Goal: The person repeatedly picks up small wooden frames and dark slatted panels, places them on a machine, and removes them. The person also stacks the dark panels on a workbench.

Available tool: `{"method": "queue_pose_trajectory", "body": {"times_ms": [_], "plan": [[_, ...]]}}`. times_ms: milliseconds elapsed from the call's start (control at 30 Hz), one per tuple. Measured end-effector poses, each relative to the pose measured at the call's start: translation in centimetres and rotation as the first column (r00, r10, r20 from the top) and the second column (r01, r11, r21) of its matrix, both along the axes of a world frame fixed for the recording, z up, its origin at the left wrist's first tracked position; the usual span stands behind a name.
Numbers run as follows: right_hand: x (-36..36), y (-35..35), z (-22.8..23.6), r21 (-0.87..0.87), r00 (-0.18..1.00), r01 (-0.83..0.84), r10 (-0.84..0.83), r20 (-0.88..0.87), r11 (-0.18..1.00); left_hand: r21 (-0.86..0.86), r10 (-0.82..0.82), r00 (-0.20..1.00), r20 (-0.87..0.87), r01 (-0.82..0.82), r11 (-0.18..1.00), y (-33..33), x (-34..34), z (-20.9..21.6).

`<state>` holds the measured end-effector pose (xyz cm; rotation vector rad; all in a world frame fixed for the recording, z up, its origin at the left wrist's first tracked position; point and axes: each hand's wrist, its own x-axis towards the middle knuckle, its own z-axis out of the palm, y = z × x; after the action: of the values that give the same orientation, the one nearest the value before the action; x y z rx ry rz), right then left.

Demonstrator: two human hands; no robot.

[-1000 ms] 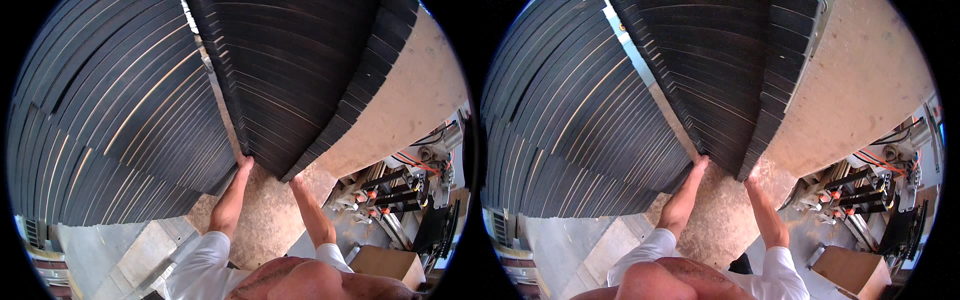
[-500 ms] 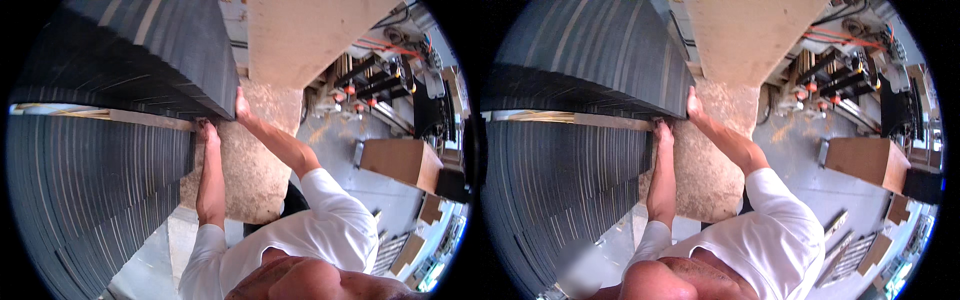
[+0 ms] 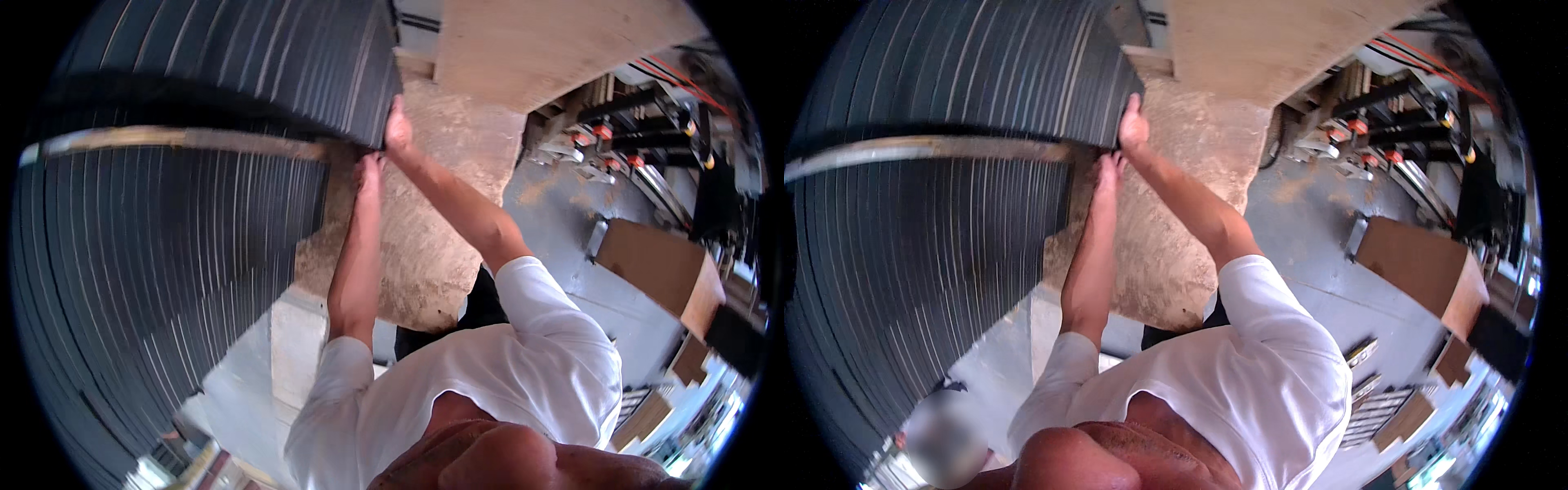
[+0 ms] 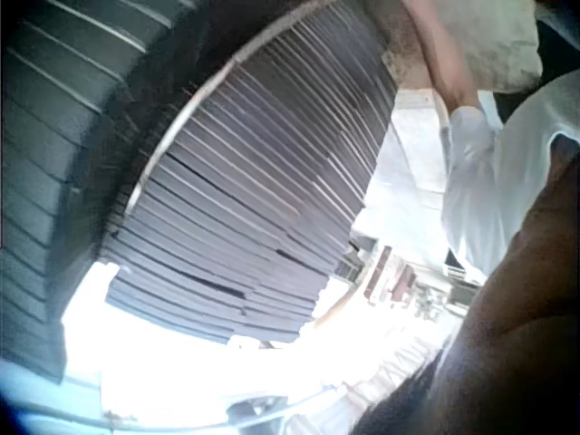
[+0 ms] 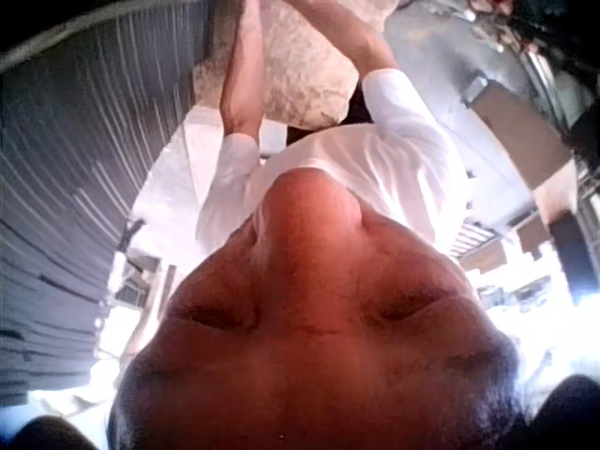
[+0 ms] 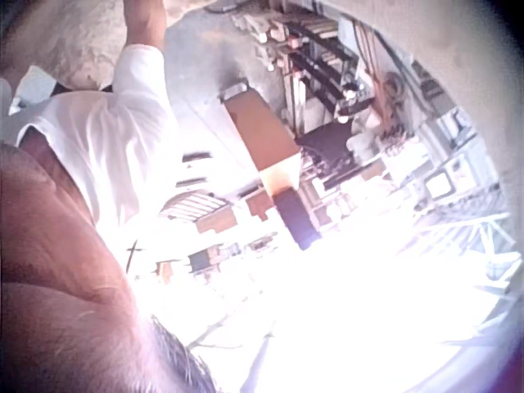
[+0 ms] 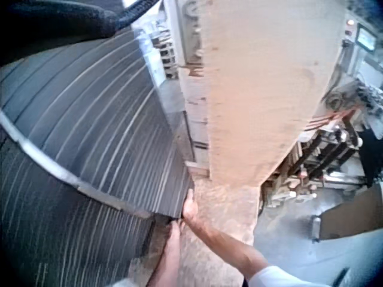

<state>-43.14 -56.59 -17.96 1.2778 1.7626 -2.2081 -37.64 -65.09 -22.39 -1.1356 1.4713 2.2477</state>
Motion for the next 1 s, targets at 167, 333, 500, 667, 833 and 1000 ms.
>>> {"method": "queue_pose_trajectory", "body": {"times_ms": [167,333,500,667,833,1000], "plan": [[1.0,0.6,-0.8,-0.150,0.994,-0.051,0.035,-0.106,0.987,-0.223,-0.055,0.998,0.030,0.060,0.973,-1.0,4.2,1.5],[6.9,4.3,-3.3,-0.412,0.968,-0.253,0.228,-0.108,0.875,-0.349,-0.316,0.947,-0.056,0.278,0.895,-4.4,17.4,2.7],[21.1,8.9,-1.0,-0.477,0.968,-0.243,0.176,-0.181,0.844,-0.216,-0.258,0.966,0.035,0.259,0.941,-1.6,32.9,7.4],[39.2,17.0,-3.3,-0.322,0.956,-0.253,0.287,0.061,0.912,-0.188,-0.575,0.818,0.010,0.566,0.802,4.5,42.8,7.7],[59.2,26.5,-5.5,-0.138,0.941,-0.081,0.121,0.315,0.987,-0.393,-0.936,0.315,-0.155,0.850,0.351,9.5,45.5,8.5],[73.1,27.2,0.3,-0.141,0.892,0.263,-0.185,0.412,0.954,-0.254,-0.990,0.138,0.028,0.959,0.126,9.2,47.7,6.3]]}}
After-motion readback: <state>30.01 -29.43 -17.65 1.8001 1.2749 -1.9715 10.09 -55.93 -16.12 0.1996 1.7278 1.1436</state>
